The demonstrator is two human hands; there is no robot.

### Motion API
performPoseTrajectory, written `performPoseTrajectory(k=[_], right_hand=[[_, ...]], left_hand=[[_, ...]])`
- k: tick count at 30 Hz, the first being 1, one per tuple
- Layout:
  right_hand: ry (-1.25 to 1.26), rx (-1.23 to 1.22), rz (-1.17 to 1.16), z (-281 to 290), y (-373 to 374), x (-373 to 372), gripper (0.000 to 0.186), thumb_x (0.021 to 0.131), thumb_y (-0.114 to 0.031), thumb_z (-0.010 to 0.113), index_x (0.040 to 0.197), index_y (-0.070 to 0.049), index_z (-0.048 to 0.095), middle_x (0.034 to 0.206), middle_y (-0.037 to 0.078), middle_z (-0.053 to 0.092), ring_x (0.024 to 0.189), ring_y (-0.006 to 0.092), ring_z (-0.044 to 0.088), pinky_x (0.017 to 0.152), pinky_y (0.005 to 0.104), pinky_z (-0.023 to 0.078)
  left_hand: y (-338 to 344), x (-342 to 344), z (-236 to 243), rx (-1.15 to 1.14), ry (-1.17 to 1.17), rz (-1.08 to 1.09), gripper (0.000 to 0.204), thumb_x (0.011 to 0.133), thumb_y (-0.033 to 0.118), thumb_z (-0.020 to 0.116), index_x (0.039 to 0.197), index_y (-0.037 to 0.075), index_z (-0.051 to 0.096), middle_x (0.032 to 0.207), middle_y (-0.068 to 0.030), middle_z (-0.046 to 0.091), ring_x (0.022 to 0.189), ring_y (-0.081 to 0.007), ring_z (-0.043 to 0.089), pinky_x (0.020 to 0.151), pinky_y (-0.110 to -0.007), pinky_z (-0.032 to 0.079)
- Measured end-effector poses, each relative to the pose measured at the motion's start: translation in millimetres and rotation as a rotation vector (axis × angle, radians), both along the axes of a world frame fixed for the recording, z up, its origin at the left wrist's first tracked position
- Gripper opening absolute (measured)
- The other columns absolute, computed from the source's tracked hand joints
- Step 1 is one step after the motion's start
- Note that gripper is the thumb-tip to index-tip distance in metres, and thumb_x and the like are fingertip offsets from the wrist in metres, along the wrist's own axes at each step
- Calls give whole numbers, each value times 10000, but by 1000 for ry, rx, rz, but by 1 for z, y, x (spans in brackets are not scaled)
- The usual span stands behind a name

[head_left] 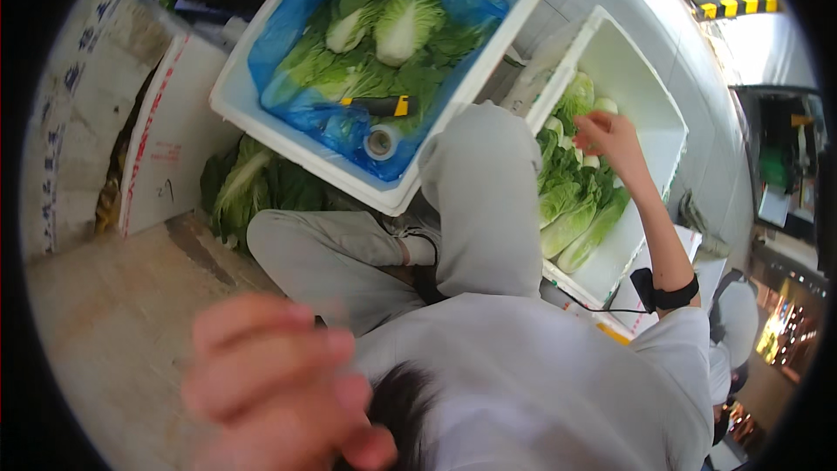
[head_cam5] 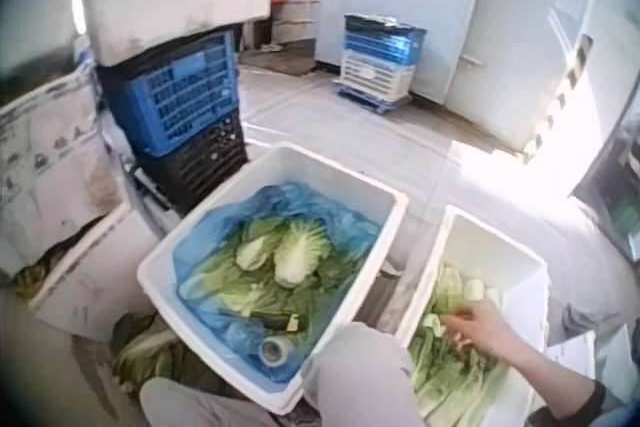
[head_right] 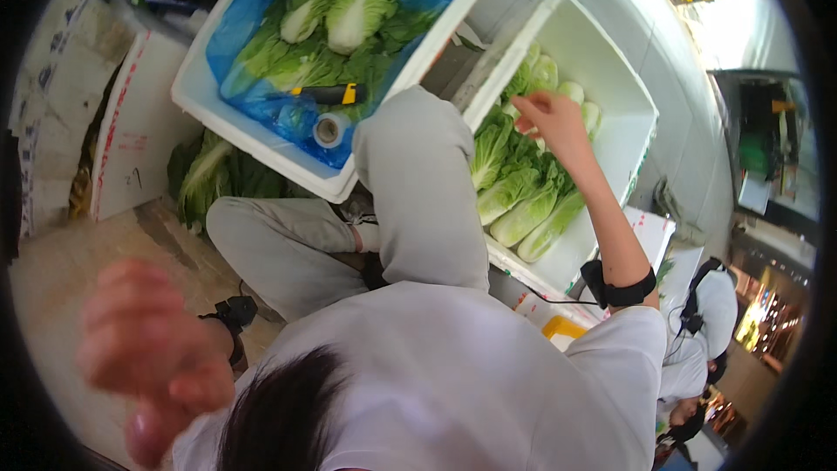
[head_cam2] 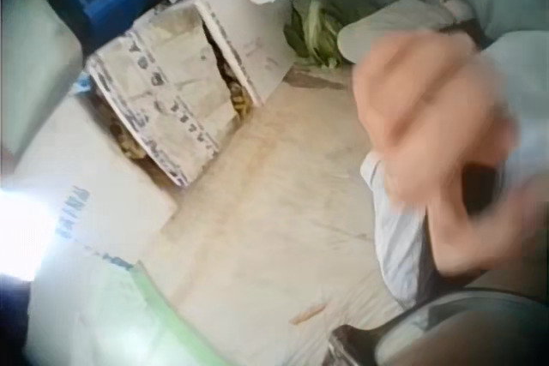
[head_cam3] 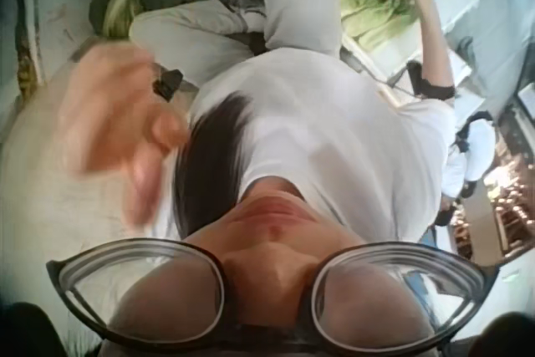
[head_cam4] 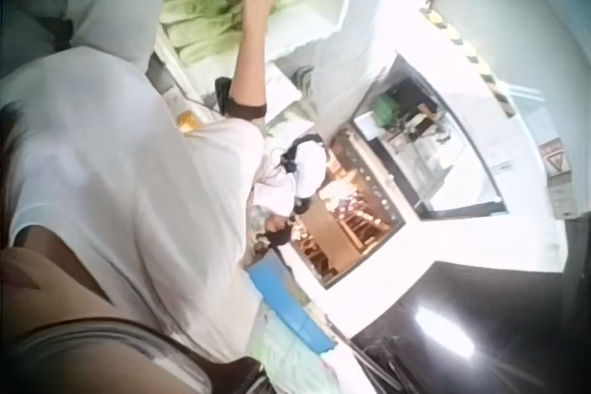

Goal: The person sits on the floor and processes napa cabbage by removing outer leaves, trimming the base with a knife, and wrapping each unit in plastic film. The wrapped cabbages are placed into a white styrofoam box.

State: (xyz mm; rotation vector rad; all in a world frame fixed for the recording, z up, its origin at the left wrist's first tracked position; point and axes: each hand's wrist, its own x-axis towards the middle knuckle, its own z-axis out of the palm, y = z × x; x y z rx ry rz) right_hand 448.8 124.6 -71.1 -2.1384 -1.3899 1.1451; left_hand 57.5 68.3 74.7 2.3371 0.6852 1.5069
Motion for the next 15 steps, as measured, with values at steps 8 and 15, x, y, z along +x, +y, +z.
performPoseTrajectory(k=[8, 15], right_hand=[[57, -13, 304, -4, 81, -89, 287, 908, -276, 558, 928, 3, 620, 770, 51, 653, 717, 112, 624, 642, 240, 498], [-60, 306, 637, -92, 133, -112, 279, 884, -274, 585, 921, 0, 622, 858, 126, 677, 769, 240, 643, 693, 340, 510]], left_hand=[[10, -21, 6, 85, -143, 128, 534, 766, -53, 478, 1252, 134, 359, 1001, -232, 520, 781, -319, 580, 588, -361, 493], [96, -22, -108, -732, -274, 331, 212, 837, 75, 596, 1045, 36, 578, 867, -58, 573, 805, -130, 564, 706, -269, 457]])
